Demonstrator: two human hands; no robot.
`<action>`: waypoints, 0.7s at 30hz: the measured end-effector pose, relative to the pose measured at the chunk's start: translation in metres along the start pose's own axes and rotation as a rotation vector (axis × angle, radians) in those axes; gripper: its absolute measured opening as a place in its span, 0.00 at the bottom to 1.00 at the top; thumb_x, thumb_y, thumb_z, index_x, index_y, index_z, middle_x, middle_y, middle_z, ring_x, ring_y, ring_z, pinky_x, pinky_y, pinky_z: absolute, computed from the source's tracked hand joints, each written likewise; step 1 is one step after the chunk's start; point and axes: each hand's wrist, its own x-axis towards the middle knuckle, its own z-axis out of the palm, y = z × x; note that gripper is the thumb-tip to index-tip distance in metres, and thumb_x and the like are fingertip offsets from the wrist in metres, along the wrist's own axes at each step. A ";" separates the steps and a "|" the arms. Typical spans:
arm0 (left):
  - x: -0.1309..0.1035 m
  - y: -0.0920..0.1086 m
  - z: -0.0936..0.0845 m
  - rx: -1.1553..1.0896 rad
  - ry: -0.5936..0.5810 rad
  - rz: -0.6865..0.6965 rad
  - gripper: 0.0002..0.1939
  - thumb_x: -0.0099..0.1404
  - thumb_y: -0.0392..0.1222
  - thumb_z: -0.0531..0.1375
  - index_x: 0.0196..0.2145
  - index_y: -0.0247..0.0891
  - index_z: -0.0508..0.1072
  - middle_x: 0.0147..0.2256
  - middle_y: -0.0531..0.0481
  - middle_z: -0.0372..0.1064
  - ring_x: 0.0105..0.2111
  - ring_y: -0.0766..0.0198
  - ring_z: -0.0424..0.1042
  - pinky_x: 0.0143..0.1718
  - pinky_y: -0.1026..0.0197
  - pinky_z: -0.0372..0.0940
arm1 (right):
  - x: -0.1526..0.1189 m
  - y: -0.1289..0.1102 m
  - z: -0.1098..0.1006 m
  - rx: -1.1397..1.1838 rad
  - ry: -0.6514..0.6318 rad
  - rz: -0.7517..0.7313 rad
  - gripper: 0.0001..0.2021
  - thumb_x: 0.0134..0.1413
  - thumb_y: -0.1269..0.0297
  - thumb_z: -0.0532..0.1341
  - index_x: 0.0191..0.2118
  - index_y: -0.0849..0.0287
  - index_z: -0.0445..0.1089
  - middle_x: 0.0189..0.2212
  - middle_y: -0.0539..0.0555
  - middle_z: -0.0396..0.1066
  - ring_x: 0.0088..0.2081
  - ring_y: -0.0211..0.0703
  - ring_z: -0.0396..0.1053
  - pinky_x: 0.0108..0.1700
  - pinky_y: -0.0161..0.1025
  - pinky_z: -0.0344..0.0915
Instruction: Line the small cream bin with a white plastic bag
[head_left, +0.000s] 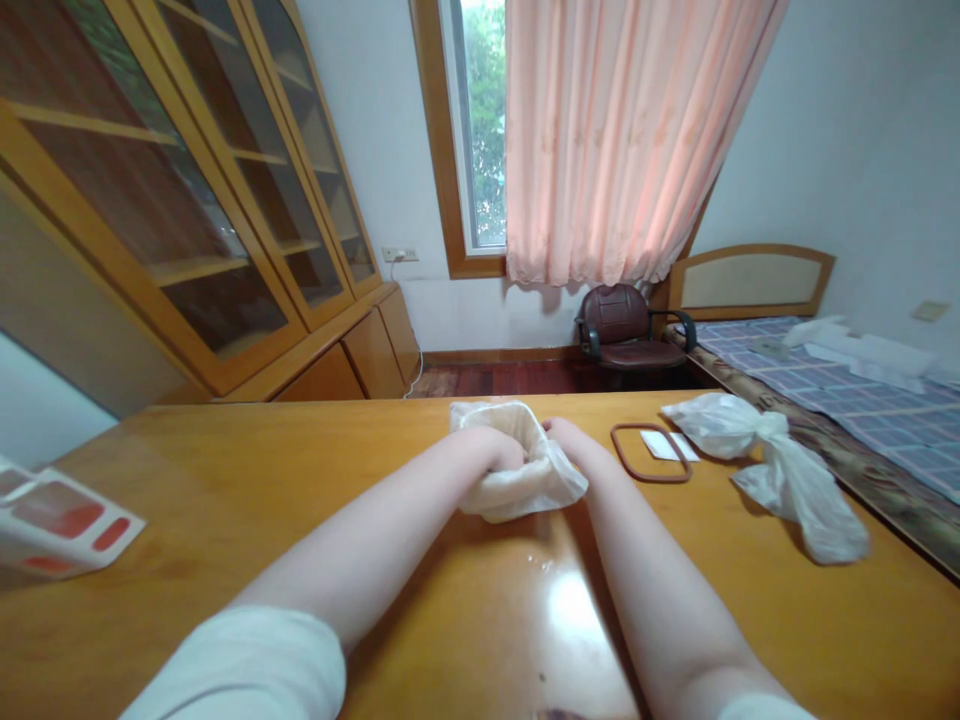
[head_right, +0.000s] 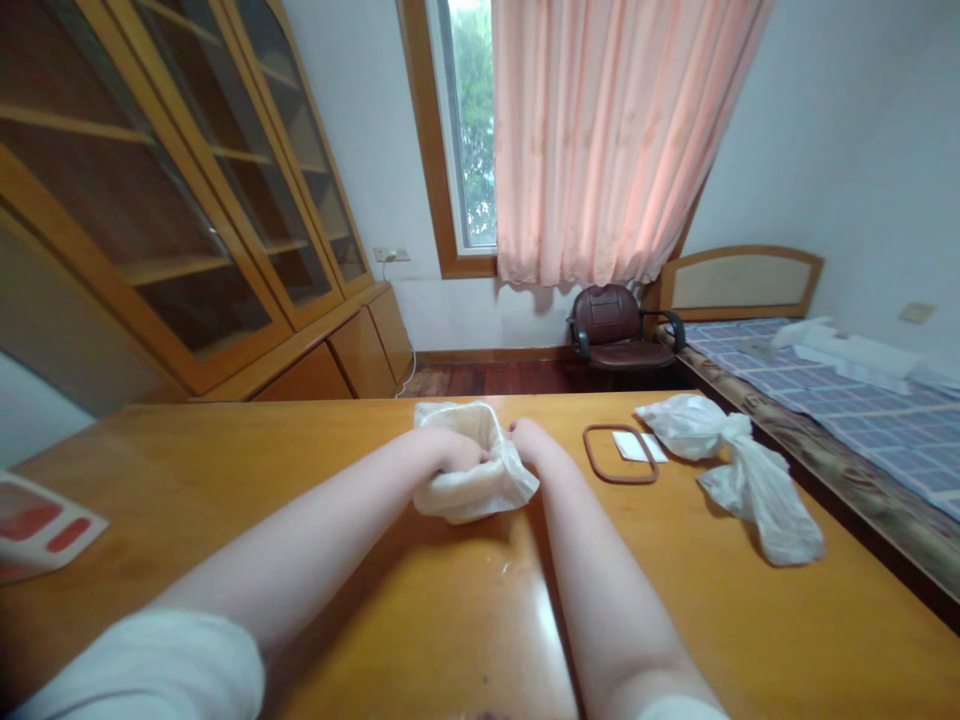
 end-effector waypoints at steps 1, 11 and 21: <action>-0.008 0.005 -0.006 0.101 -0.049 -0.012 0.07 0.51 0.36 0.65 0.30 0.36 0.78 0.33 0.44 0.78 0.33 0.53 0.75 0.40 0.58 0.67 | 0.002 0.002 -0.006 -0.011 0.045 0.007 0.08 0.49 0.63 0.64 0.28 0.63 0.72 0.29 0.60 0.75 0.32 0.45 0.72 0.32 0.36 0.62; -0.055 0.046 0.019 0.089 0.379 -0.139 0.23 0.68 0.55 0.47 0.43 0.37 0.73 0.41 0.40 0.75 0.41 0.50 0.74 0.41 0.55 0.66 | -0.039 -0.006 -0.075 0.073 0.311 -0.163 0.15 0.57 0.52 0.58 0.33 0.61 0.69 0.30 0.56 0.75 0.28 0.39 0.70 0.29 0.33 0.61; -0.048 0.047 0.041 0.121 0.395 -0.243 0.17 0.64 0.55 0.54 0.42 0.42 0.71 0.38 0.42 0.76 0.40 0.48 0.75 0.37 0.55 0.66 | -0.146 -0.060 -0.072 0.461 0.777 -0.832 0.15 0.60 0.53 0.56 0.27 0.57 0.69 0.20 0.50 0.67 0.22 0.37 0.63 0.26 0.35 0.59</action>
